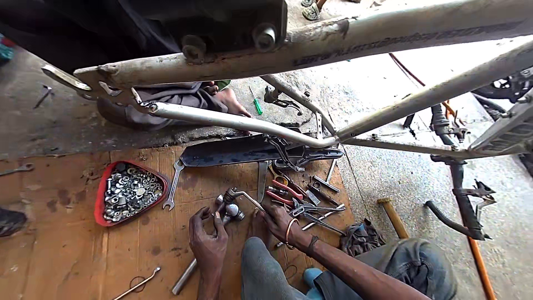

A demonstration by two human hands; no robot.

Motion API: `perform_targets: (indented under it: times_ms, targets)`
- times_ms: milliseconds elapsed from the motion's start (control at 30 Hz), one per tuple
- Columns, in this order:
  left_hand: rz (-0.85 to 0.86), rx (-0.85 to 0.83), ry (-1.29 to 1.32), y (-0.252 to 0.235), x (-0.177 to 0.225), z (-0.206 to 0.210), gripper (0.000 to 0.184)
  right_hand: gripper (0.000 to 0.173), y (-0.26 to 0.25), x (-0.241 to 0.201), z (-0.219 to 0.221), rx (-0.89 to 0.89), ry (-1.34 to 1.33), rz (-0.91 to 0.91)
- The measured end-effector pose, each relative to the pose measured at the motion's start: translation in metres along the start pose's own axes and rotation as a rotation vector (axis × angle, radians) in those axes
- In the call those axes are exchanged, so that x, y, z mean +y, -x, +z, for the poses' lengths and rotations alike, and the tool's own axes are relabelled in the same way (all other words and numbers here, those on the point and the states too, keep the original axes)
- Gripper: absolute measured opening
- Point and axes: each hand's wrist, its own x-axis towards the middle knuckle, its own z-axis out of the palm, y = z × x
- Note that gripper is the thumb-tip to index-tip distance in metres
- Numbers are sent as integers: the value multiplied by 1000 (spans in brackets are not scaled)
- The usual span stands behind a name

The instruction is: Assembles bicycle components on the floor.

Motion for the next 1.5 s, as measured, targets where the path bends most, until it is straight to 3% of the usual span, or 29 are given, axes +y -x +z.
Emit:
perform_targets:
  times_ms: [167,500,700,900,1300,1500]
  targets:
    - [59,-209,-212,-2,-29,11,38,40,-2,-1,-2,-27,-6,17]
    - [93,-339,-153,-11,-42,13,32,32,-5,14,0,8,-27,36]
    - [86,-213,-22,-6,-27,8,30,29,2,12,-4,86,-178,2]
    - [168,-112,-56,-13,7,-29,34,32,20,-9,-34,153,-294,-59]
    - [548,-3,-234,-27,45,-70,27,33,61,-52,-82,-68,-305,-25]
    - [650,19,-165,-24,47,-76,23,34,76,-60,-94,-248,-504,24]
